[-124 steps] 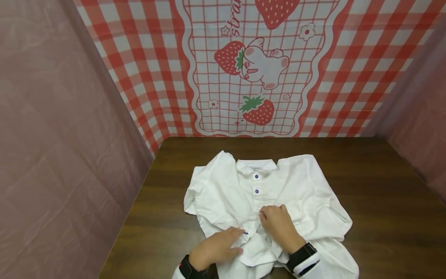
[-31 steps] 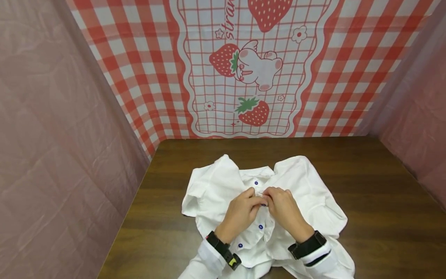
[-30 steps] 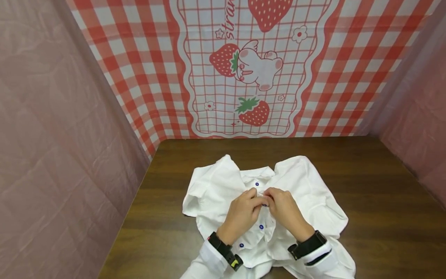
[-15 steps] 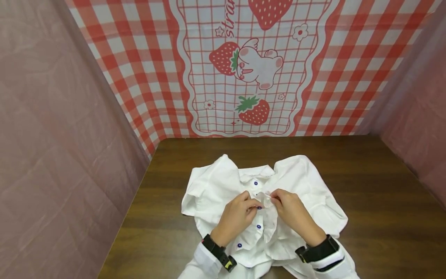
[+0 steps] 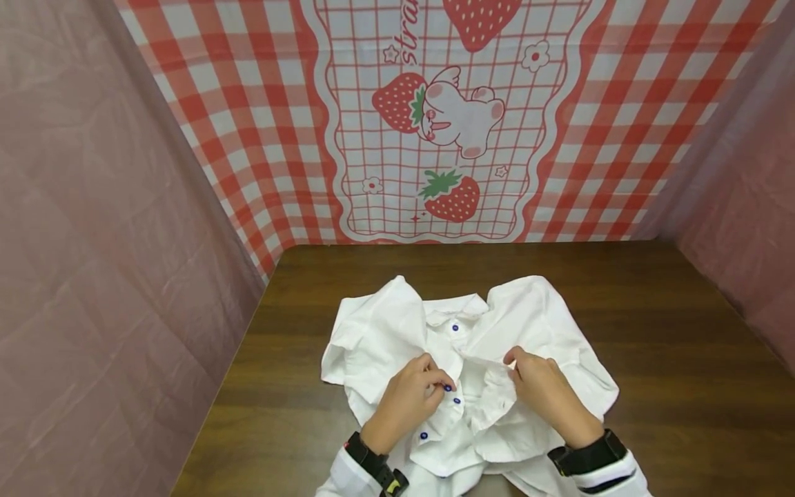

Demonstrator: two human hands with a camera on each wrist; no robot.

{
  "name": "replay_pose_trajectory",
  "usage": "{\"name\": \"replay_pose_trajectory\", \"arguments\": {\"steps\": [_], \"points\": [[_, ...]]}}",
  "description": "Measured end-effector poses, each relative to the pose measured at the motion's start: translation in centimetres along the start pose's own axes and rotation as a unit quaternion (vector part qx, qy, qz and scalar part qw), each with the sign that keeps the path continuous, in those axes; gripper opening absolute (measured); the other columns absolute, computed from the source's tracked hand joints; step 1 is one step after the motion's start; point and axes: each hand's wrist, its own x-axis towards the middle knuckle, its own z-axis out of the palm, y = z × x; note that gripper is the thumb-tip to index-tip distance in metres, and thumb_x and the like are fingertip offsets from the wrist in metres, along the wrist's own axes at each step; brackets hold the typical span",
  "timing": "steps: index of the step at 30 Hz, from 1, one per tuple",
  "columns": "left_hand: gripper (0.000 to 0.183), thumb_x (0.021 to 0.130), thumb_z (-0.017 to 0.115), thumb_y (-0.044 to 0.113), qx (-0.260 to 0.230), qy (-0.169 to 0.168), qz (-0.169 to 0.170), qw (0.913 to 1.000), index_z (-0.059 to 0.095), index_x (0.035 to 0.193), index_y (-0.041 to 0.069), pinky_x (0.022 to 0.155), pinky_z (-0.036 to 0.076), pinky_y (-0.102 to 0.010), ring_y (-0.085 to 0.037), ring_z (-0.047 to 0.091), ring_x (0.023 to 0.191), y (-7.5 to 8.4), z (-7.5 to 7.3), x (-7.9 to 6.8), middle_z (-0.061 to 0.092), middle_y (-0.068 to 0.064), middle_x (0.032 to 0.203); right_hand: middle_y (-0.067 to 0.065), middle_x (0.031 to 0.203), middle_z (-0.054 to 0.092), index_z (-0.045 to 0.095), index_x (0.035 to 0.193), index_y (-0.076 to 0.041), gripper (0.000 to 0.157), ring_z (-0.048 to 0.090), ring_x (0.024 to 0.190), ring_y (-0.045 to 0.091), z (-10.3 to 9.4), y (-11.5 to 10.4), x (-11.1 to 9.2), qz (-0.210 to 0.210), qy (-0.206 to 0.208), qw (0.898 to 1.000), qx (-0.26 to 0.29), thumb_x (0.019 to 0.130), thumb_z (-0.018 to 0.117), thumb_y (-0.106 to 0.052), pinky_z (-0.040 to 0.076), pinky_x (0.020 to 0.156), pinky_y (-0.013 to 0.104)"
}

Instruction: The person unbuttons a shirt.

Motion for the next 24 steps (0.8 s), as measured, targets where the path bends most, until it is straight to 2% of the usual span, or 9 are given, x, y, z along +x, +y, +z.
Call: {"name": "replay_pose_trajectory", "arguments": {"steps": [3, 7, 11, 15, 20, 24], "points": [[0.016, 0.081, 0.064, 0.012, 0.001, -0.003, -0.001, 1.0, 0.073, 0.08, 0.024, 0.06, 0.036, -0.009, -0.003, 0.046, 0.071, 0.0, 0.1, -0.4, 0.05, 0.009, 0.08, 0.011, 0.085, 0.062, 0.061, 0.091, -0.002, 0.023, 0.057, 0.079, 0.032, 0.7, -0.5, 0.3, -0.006, 0.016, 1.0, -0.008, 0.07, 0.063, 0.006, 0.041, 0.066, 0.043], [0.014, 0.082, 0.064, 0.014, 0.001, -0.008, -0.001, 1.0, 0.074, 0.082, 0.024, 0.06, 0.036, -0.009, -0.003, 0.046, 0.072, 0.2, 0.2, -0.5, 0.051, 0.009, 0.081, 0.013, 0.096, 0.057, 0.063, 0.098, -0.001, 0.033, 0.051, 0.087, 0.032, 1.3, -1.9, 1.3, -0.041, 0.05, 0.998, 0.0, 0.065, 0.062, 0.006, 0.039, 0.07, 0.042], [0.012, 0.083, 0.064, 0.016, -0.004, -0.022, -0.008, 0.9997, 0.074, 0.085, 0.024, 0.06, 0.035, -0.008, -0.002, 0.045, 0.072, 0.4, 0.2, -0.5, 0.052, 0.01, 0.082, 0.012, 0.101, 0.056, 0.065, 0.097, -0.003, 0.028, 0.049, 0.091, 0.031, 2.0, -3.2, 2.5, -0.069, 0.052, 0.996, -0.017, 0.07, 0.07, -0.006, 0.037, 0.07, 0.04], [0.01, 0.084, 0.065, 0.02, 0.001, -0.023, -0.001, 0.9997, 0.074, 0.087, 0.024, 0.061, 0.036, -0.008, -0.002, 0.047, 0.074, 0.5, 0.3, -0.6, 0.053, 0.01, 0.084, 0.01, 0.093, 0.057, 0.067, 0.089, -0.004, 0.024, 0.049, 0.087, 0.029, 2.9, -3.7, 3.3, -0.076, 0.052, 0.994, -0.063, 0.07, 0.076, -0.016, 0.035, 0.067, 0.039], [0.01, 0.083, 0.066, 0.021, 0.016, -0.018, 0.009, 0.9997, 0.073, 0.088, 0.025, 0.062, 0.036, -0.008, -0.003, 0.048, 0.075, 0.6, 0.3, -0.7, 0.053, 0.01, 0.085, 0.007, 0.078, 0.056, 0.066, 0.077, -0.006, 0.013, 0.05, 0.077, 0.028, 3.8, -3.6, 3.7, -0.073, 0.059, 0.99, -0.108, 0.071, 0.075, -0.014, 0.034, 0.063, 0.038], [0.011, 0.083, 0.065, 0.02, 0.019, -0.024, 0.01, 0.9995, 0.073, 0.089, 0.024, 0.062, 0.036, -0.008, -0.003, 0.049, 0.075, 0.6, 0.1, -0.8, 0.054, 0.009, 0.085, 0.006, 0.072, 0.055, 0.066, 0.074, -0.007, 0.008, 0.05, 0.071, 0.026, 4.3, -3.4, 3.7, -0.074, 0.058, 0.989, -0.114, 0.075, 0.072, -0.012, 0.034, 0.062, 0.038]]}}
